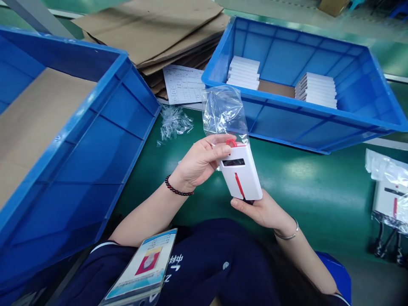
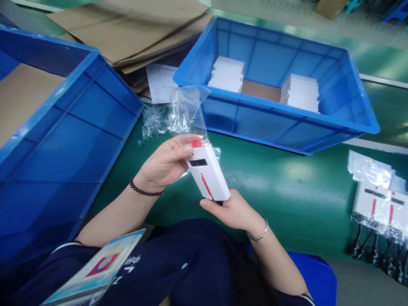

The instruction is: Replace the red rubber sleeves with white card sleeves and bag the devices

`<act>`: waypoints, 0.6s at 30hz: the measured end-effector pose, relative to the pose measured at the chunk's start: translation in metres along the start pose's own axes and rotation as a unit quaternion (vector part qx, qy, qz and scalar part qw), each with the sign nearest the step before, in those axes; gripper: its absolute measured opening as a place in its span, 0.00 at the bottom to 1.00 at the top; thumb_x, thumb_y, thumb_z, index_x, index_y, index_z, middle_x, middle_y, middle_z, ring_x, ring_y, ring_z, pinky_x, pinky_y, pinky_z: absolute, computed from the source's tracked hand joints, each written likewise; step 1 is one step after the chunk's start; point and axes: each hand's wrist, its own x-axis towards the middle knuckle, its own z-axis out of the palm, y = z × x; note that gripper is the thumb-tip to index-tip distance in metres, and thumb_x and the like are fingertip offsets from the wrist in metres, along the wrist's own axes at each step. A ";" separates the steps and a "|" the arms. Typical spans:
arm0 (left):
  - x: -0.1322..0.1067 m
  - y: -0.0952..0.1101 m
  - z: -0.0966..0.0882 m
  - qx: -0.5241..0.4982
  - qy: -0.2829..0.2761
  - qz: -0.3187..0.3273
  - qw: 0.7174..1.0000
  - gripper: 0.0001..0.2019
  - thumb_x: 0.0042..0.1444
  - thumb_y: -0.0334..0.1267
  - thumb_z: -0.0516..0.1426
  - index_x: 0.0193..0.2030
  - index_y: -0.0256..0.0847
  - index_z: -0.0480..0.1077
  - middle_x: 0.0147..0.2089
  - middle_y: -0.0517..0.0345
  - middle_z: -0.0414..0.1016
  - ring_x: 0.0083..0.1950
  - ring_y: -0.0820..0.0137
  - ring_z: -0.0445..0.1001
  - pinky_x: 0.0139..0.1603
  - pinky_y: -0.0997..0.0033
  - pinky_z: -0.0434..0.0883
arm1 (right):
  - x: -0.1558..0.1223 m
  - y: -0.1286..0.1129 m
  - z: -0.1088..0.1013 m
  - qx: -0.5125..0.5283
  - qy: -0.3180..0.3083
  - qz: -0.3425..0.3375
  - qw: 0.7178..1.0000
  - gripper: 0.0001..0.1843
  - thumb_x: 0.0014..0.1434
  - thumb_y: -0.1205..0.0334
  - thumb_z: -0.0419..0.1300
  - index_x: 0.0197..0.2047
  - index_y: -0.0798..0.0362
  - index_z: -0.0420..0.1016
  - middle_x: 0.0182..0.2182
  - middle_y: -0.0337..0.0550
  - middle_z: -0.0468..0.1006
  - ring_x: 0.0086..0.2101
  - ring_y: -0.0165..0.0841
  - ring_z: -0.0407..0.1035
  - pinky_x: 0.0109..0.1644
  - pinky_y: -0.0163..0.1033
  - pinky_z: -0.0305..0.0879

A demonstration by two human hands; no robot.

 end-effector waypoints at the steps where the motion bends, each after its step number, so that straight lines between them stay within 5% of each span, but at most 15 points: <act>1: 0.000 0.000 0.000 0.002 -0.004 -0.002 1.000 0.15 0.43 0.36 0.72 0.40 0.39 0.79 0.38 0.54 0.82 0.38 0.67 0.80 0.38 0.72 0.76 | 0.000 0.000 -0.001 -0.003 0.001 0.000 1.000 0.15 0.63 0.48 0.58 0.40 0.51 0.73 0.32 0.42 0.74 0.35 0.36 0.67 0.41 0.41 0.68; 6: -0.001 0.000 -0.002 0.016 -0.015 -0.010 1.000 0.14 0.45 0.36 0.71 0.41 0.39 0.79 0.38 0.53 0.82 0.39 0.66 0.80 0.40 0.70 0.75 | -0.004 0.002 -0.003 -0.006 -0.005 0.001 1.000 0.15 0.63 0.47 0.58 0.35 0.51 0.72 0.28 0.39 0.71 0.29 0.32 0.62 0.35 0.39 0.66; 18: -0.013 -0.009 0.010 0.011 -0.008 -0.018 1.000 0.18 0.44 0.40 0.72 0.41 0.37 0.79 0.39 0.53 0.81 0.40 0.68 0.78 0.43 0.72 0.73 | -0.003 0.006 0.003 0.087 0.015 -0.021 0.996 0.15 0.62 0.48 0.60 0.38 0.52 0.73 0.31 0.41 0.75 0.33 0.33 0.69 0.39 0.40 0.69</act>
